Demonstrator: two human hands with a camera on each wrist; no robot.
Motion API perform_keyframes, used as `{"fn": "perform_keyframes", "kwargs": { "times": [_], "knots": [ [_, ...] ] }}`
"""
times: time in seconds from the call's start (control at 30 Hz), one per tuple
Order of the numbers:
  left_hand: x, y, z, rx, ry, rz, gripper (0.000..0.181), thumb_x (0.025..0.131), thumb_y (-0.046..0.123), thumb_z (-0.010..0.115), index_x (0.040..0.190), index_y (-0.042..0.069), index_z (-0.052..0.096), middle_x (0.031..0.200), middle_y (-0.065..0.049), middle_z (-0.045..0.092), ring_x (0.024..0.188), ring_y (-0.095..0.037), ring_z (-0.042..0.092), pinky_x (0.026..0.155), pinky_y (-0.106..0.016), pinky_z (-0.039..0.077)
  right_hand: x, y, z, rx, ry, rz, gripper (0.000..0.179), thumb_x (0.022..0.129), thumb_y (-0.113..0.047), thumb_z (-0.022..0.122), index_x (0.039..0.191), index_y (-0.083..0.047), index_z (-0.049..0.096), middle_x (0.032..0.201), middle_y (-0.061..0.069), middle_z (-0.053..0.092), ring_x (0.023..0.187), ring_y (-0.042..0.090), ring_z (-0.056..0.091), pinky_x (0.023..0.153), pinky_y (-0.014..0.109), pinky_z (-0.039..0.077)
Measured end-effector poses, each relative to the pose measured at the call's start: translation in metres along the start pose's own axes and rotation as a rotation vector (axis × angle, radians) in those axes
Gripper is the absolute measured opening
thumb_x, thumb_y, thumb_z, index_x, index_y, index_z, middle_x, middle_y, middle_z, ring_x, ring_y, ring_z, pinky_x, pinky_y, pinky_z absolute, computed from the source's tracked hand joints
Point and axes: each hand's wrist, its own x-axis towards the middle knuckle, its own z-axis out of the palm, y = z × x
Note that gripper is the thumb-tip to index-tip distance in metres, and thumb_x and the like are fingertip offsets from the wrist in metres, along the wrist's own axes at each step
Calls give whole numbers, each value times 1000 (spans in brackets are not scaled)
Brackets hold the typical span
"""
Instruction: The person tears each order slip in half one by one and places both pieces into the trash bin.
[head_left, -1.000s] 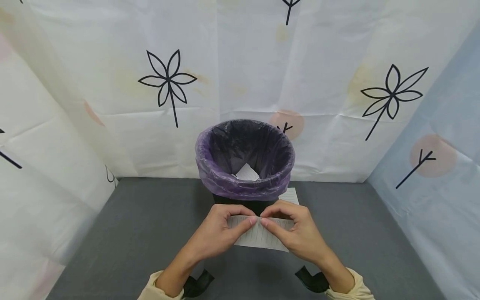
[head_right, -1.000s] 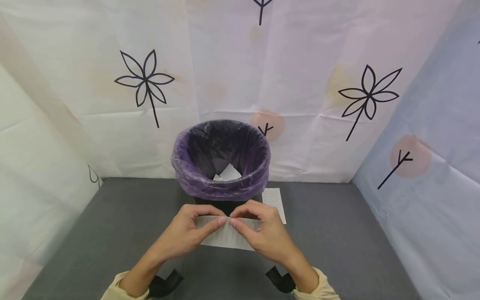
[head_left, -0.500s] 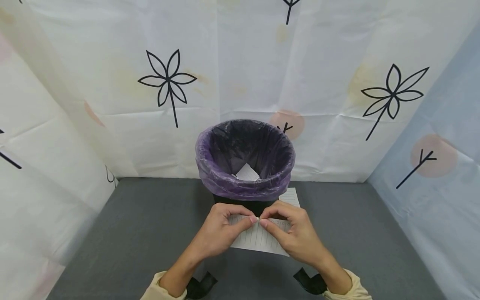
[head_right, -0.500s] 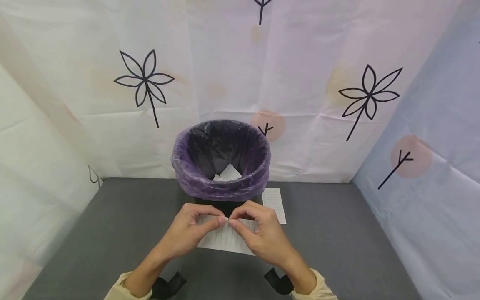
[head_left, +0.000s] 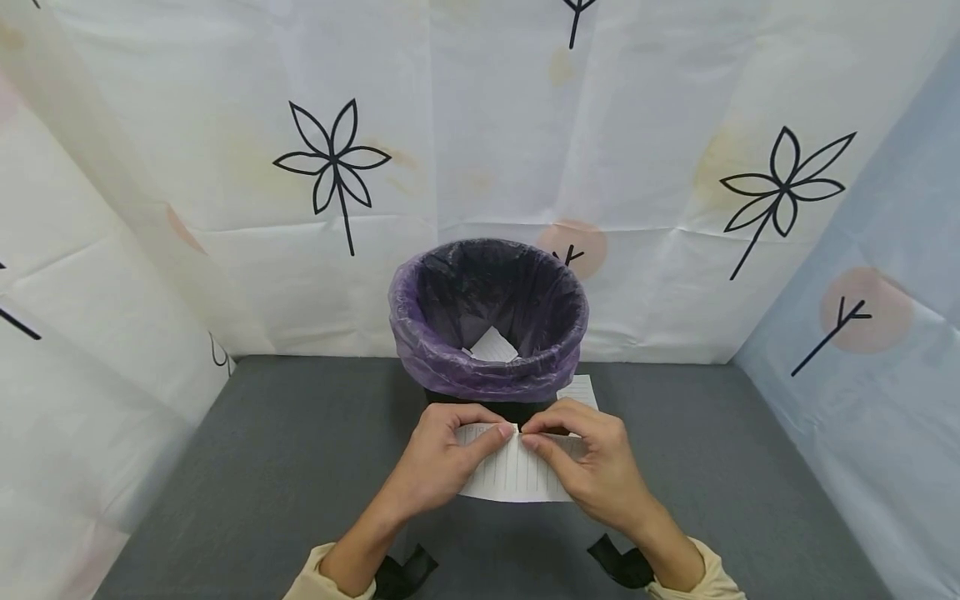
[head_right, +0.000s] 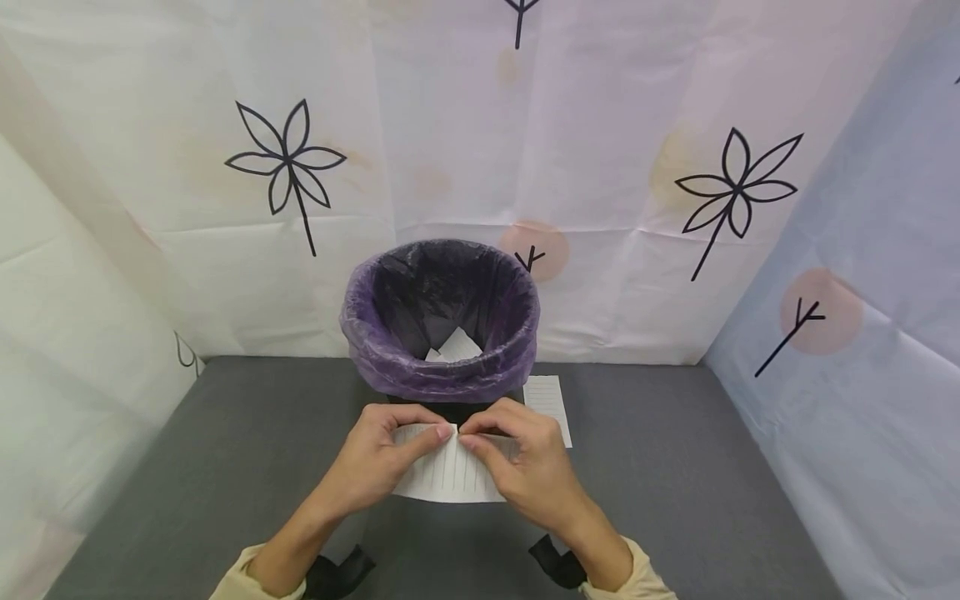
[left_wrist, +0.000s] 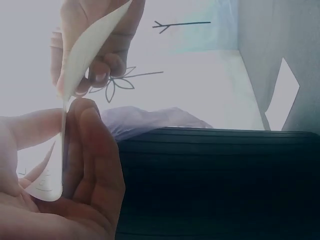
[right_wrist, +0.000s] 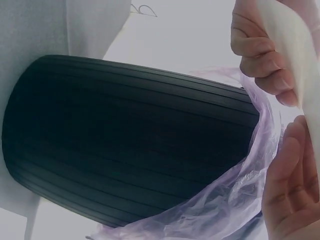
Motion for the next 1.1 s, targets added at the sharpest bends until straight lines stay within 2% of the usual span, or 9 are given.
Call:
{"fn": "perform_keyframes", "kwargs": {
  "times": [0.13, 0.27, 0.4, 0.53, 0.67, 0.8, 0.97, 1.1],
  "knots": [
    [1, 2, 1, 19, 36, -7, 14, 97, 19, 70, 96, 10, 81, 88, 2, 75, 66, -13, 67, 56, -31, 56, 0, 1, 0, -21, 26, -60, 28, 80, 12, 78, 97, -10, 74, 88, 0, 70, 75, 11, 63, 67, 19, 50],
    [1, 1, 1, 34, 71, 12, 15, 97, 18, 70, 95, 8, 81, 90, 0, 76, 67, -12, 67, 58, -29, 55, 0, 3, 0, -22, 69, -112, 22, 83, 8, 78, 97, -8, 74, 87, 2, 71, 72, 11, 61, 65, 20, 49],
    [1, 0, 1, 45, 94, 48, 18, 97, 20, 70, 96, 5, 79, 90, -4, 76, 67, -12, 67, 58, -28, 55, 1, 3, -1, -2, 110, -130, 16, 85, 4, 78, 97, -6, 75, 87, 5, 72, 72, 12, 62, 66, 20, 49],
    [1, 2, -1, 56, 146, 68, 13, 96, 18, 72, 97, 6, 79, 86, -2, 75, 63, -11, 67, 54, -29, 55, 2, 0, -4, 23, 158, -137, 9, 88, -1, 78, 96, -3, 75, 86, 9, 72, 75, 14, 66, 71, 19, 52],
    [0, 4, -5, 63, 206, 85, 8, 94, 14, 75, 96, 7, 79, 84, 0, 75, 59, -11, 65, 52, -28, 54, 3, -2, -9, 54, 209, -119, 7, 89, -3, 78, 94, 0, 74, 83, 13, 70, 76, 13, 67, 74, 19, 54],
    [0, 6, -12, 74, 249, 100, 7, 92, 12, 77, 95, 7, 79, 85, 0, 75, 59, -11, 62, 52, -27, 52, 4, -3, -15, 61, 257, -90, 10, 85, 3, 79, 93, 2, 74, 82, 15, 69, 76, 12, 66, 72, 17, 54],
    [0, 9, -21, 66, 297, 118, 7, 92, 15, 78, 96, 9, 80, 84, 1, 74, 58, -14, 62, 51, -28, 51, 5, -6, -24, 49, 336, -51, 12, 82, 12, 78, 93, 7, 73, 84, 16, 70, 81, 12, 69, 78, 20, 55],
    [3, 14, -31, 43, 338, 180, 7, 92, 14, 77, 96, 8, 79, 87, 0, 74, 66, -16, 66, 56, -28, 54, 11, -8, -30, 60, 386, -16, 16, 81, 20, 73, 93, 11, 71, 89, 11, 71, 86, 14, 71, 81, 21, 55]
  ]
}}
